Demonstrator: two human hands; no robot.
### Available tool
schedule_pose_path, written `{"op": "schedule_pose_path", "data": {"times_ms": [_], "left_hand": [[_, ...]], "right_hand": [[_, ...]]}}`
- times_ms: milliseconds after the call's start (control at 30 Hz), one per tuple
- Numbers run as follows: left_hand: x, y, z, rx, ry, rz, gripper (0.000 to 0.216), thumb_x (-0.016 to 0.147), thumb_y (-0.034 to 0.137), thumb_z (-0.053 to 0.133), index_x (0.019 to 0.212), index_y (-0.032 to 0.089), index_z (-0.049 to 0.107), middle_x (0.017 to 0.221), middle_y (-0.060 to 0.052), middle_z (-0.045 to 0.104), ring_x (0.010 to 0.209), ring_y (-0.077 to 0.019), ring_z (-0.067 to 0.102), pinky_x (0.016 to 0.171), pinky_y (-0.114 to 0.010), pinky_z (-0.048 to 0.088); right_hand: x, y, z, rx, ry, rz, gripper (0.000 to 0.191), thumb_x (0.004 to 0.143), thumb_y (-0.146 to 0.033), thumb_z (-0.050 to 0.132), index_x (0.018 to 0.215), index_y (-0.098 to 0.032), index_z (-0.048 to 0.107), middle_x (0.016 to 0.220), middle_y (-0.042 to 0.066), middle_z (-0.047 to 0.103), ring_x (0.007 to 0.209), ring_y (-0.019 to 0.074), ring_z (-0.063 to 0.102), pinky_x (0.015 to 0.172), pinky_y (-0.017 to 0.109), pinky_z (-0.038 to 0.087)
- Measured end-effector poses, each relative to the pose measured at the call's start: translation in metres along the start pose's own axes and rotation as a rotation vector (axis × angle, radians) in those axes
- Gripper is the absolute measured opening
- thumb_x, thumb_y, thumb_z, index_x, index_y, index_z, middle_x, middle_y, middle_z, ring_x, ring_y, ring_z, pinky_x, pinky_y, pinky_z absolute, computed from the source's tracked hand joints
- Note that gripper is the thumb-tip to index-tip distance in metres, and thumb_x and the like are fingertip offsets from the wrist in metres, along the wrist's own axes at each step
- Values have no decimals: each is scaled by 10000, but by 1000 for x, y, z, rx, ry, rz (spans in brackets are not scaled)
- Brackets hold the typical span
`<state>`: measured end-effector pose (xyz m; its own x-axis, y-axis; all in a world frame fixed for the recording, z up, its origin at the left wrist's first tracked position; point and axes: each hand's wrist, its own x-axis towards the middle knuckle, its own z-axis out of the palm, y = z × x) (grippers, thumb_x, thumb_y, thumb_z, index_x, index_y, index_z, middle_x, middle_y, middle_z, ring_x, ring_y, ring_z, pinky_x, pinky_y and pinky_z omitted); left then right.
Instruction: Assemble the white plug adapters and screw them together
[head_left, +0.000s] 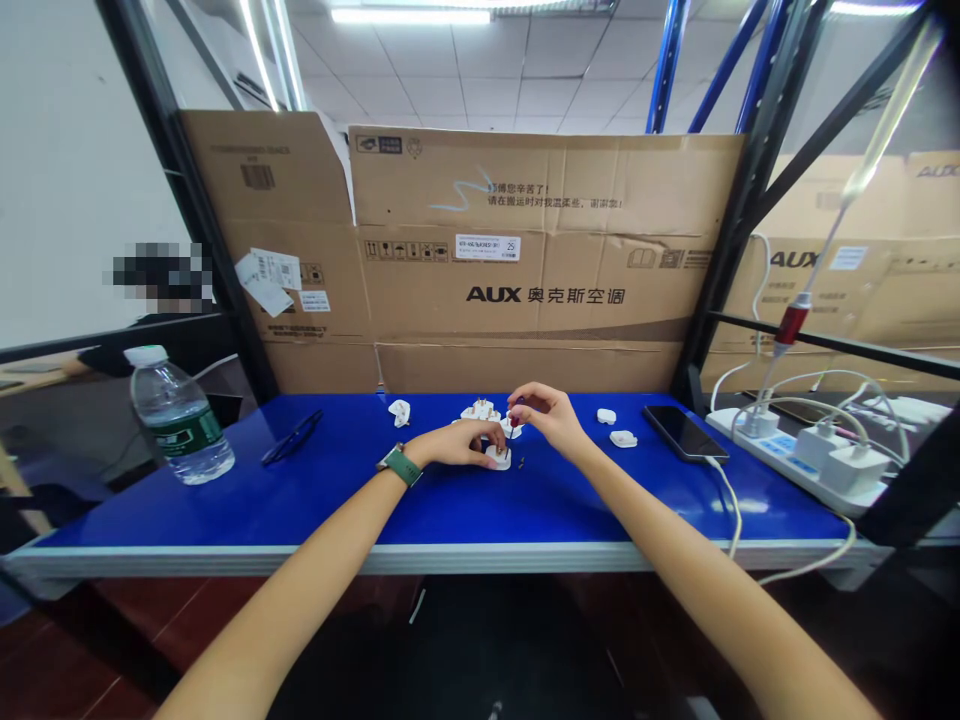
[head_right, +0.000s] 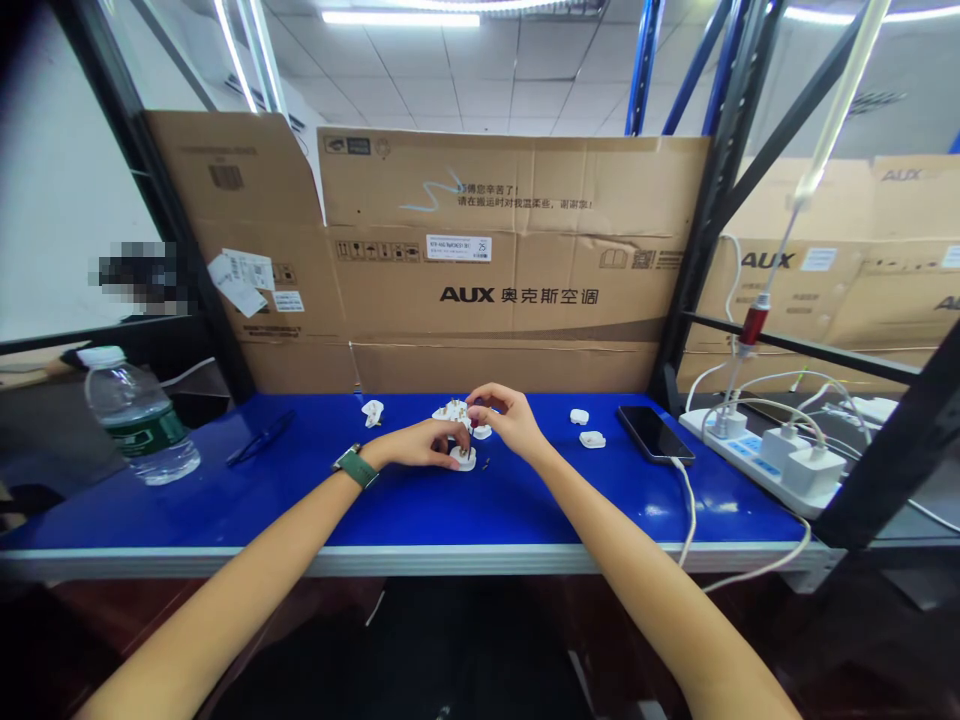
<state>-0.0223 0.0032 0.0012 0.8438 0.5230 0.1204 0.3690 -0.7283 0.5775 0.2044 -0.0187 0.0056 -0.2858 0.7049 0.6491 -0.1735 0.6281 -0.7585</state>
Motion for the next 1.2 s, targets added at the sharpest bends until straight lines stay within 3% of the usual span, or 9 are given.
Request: {"op": "schedule_pose_path", "data": {"times_ms": [1200], "left_hand": [[0, -3, 1, 16, 18, -19, 342, 817, 390, 758, 1064, 180, 647, 1105, -61, 656, 866, -153, 600, 747, -265, 482]], "right_hand": [[0, -3, 1, -76, 69, -31, 210, 772, -368, 777, 872, -206, 688, 798, 21, 684, 693, 176, 661, 686, 319, 555]]}}
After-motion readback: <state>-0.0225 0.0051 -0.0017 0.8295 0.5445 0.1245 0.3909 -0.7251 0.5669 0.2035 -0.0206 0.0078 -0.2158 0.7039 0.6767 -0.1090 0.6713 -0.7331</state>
